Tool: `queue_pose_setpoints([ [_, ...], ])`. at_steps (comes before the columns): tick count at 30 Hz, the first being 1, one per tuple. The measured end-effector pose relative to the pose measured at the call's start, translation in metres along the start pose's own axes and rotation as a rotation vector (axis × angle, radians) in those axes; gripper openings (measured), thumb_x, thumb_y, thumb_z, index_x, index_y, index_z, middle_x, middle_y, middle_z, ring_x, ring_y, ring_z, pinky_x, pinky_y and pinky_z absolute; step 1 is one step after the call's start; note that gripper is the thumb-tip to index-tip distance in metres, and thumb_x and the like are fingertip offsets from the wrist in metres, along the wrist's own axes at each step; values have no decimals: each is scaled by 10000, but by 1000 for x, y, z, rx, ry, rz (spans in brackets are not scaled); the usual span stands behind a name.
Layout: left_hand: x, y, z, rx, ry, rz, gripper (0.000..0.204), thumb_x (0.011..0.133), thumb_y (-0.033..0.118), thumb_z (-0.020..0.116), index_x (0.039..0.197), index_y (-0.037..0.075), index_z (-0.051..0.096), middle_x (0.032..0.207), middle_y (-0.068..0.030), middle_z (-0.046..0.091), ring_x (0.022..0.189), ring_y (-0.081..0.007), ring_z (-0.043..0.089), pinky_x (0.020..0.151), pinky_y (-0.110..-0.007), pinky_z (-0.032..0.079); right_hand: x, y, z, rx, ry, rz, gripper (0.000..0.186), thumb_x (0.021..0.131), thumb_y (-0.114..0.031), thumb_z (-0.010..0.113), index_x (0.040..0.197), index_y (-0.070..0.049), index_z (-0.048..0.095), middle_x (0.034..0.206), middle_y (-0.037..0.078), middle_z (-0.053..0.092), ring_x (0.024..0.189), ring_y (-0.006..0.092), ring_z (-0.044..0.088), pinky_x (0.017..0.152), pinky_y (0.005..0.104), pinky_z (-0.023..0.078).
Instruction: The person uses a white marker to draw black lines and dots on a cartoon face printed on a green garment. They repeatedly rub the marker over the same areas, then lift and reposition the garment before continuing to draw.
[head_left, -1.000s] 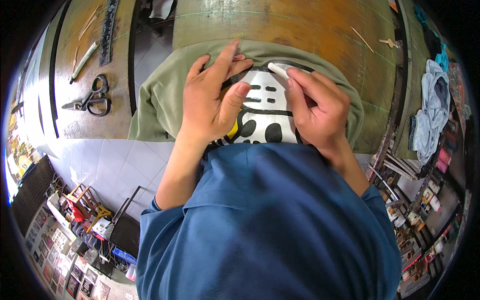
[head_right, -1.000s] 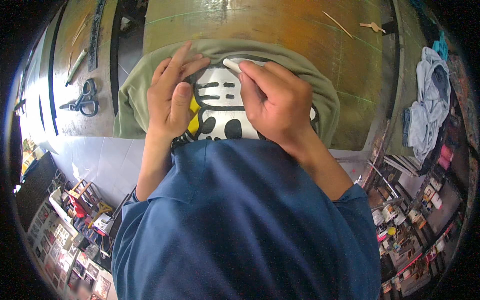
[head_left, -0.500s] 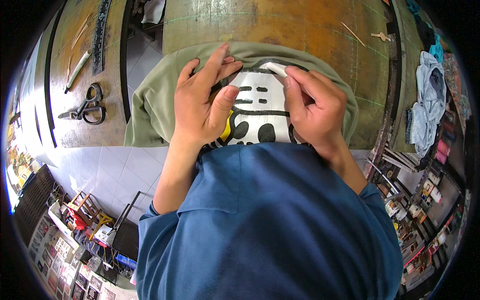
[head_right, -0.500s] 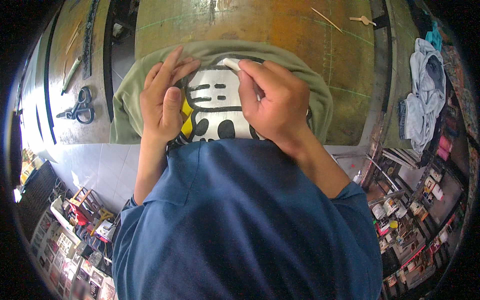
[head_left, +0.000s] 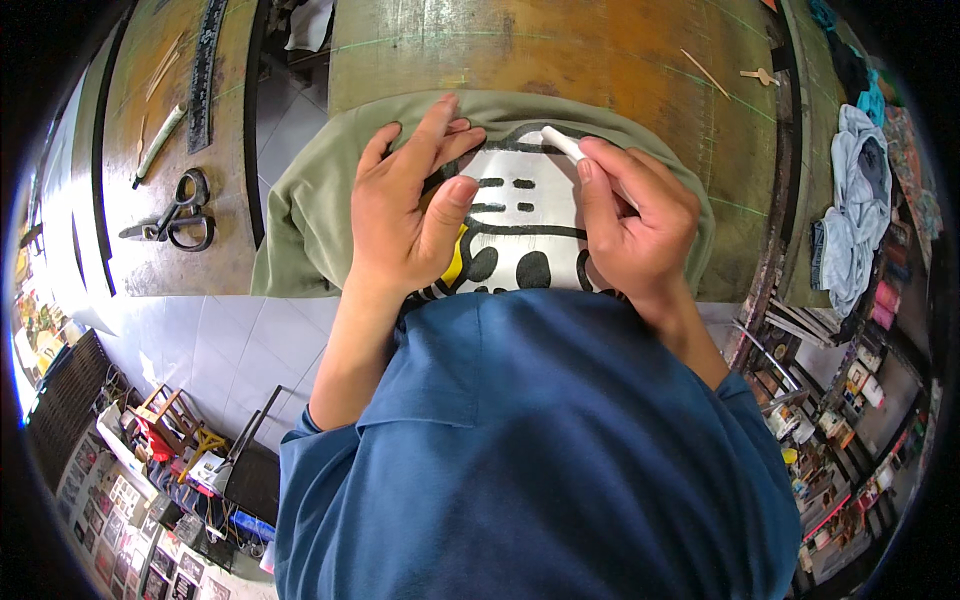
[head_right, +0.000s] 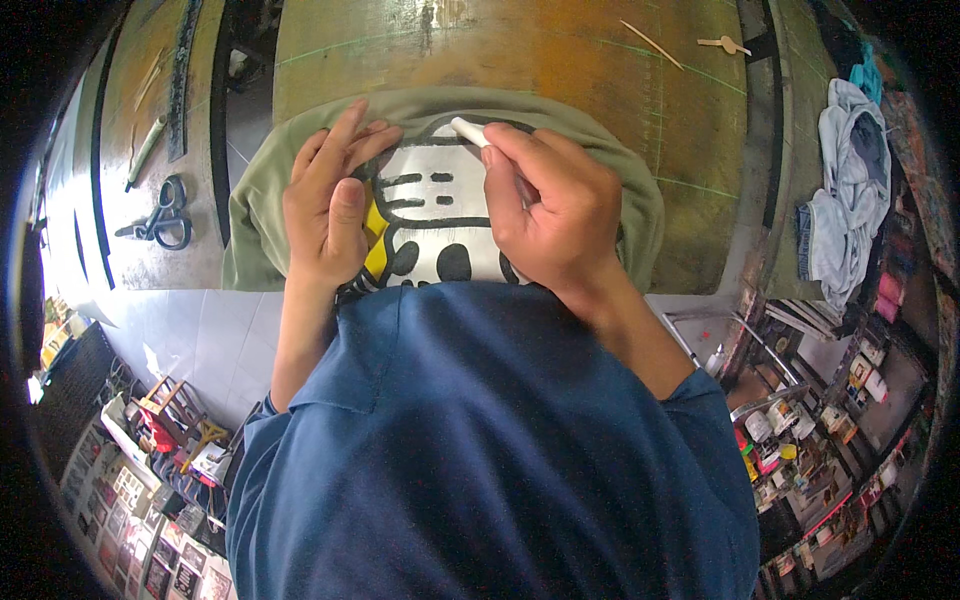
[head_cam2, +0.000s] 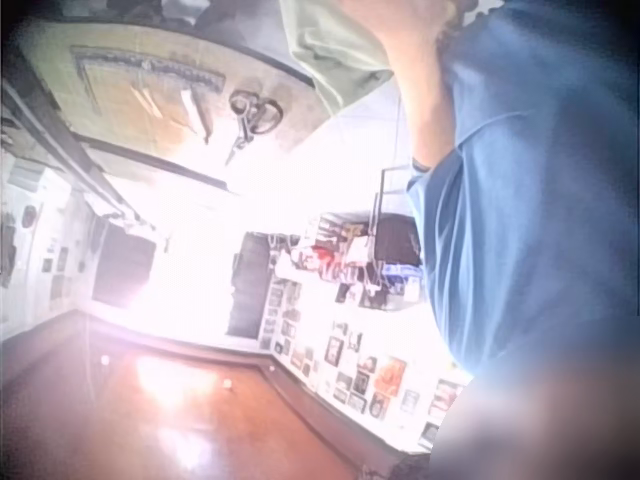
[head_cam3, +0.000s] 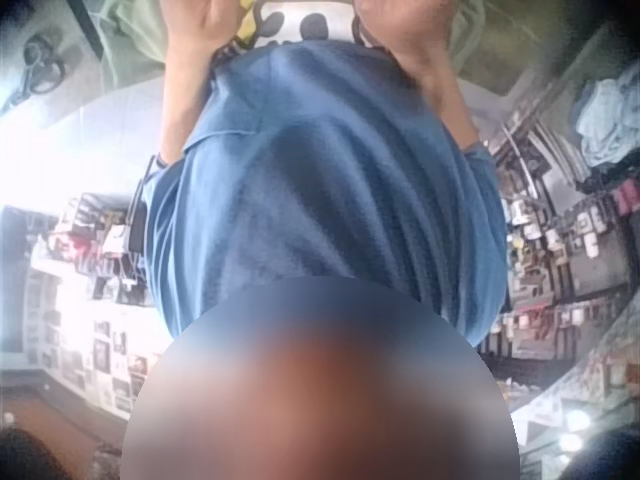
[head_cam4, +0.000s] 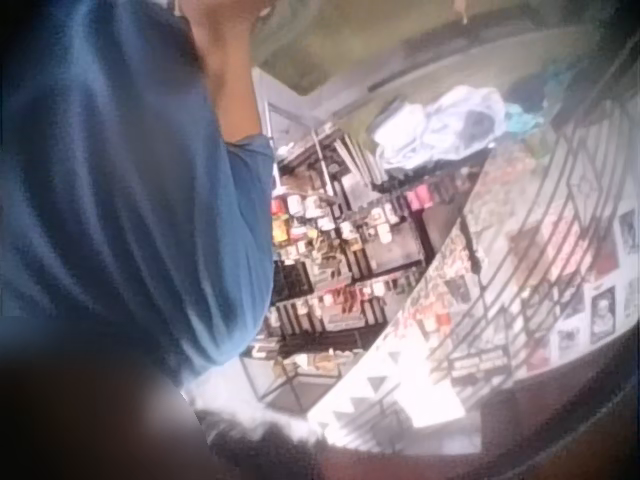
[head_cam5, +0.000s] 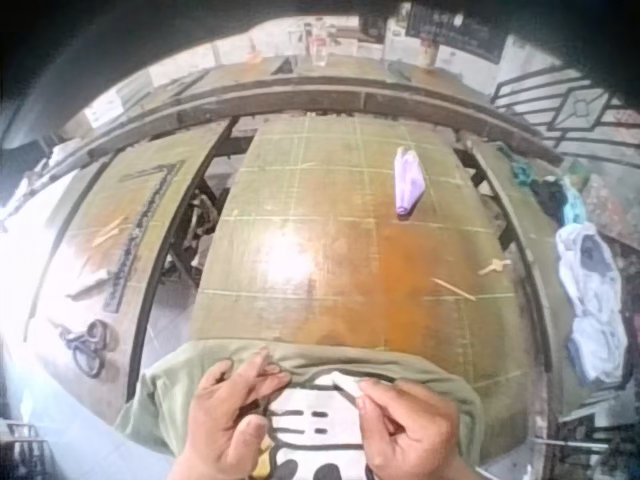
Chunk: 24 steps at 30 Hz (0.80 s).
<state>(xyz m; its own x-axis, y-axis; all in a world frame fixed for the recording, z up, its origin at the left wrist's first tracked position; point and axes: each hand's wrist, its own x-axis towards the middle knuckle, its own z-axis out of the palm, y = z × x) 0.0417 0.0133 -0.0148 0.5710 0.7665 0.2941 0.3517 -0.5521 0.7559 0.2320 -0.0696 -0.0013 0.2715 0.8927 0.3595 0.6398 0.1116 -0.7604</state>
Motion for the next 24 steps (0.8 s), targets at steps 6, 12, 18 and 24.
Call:
queue_pose_setpoints([
  [6, 0, -1, -1, -18, -2, -7, 552, 933, 387, 487, 1299, -26, 482, 1019, -106, 706, 1080, -243, 620, 1022, -435, 313, 0, -1, 1, -59, -27, -5, 127, 789, 25, 662, 914, 19, 682, 635, 67, 574, 488, 114, 488, 446, 248, 368],
  [12, -1, 0, 0, -11, 13, -6, 561, 937, 405, 474, 1288, -33, 492, 1022, -107, 705, 1075, -238, 622, 1022, -425, 313, 1, -3, -7, -49, 47, 22, 133, 799, 33, 655, 928, 32, 687, 649, 55, 589, 492, 84, 475, 450, 222, 358],
  [18, 1, 1, 0, -8, 0, -18, 564, 938, 408, 471, 1285, -36, 493, 1025, -109, 705, 1073, -241, 623, 1025, -427, 310, 1, -2, 0, -26, -9, 8, 116, 771, -5, 669, 886, -21, 682, 598, 92, 553, 462, 194, 514, 441, 305, 389],
  [24, 0, 1, 0, -4, 13, -24, 568, 940, 414, 465, 1287, -36, 491, 1024, -108, 705, 1072, -241, 624, 1023, -428, 315, 1, -2, -3, -53, 35, 55, 122, 762, -7, 675, 883, -19, 685, 610, 100, 571, 470, 198, 534, 446, 305, 399],
])
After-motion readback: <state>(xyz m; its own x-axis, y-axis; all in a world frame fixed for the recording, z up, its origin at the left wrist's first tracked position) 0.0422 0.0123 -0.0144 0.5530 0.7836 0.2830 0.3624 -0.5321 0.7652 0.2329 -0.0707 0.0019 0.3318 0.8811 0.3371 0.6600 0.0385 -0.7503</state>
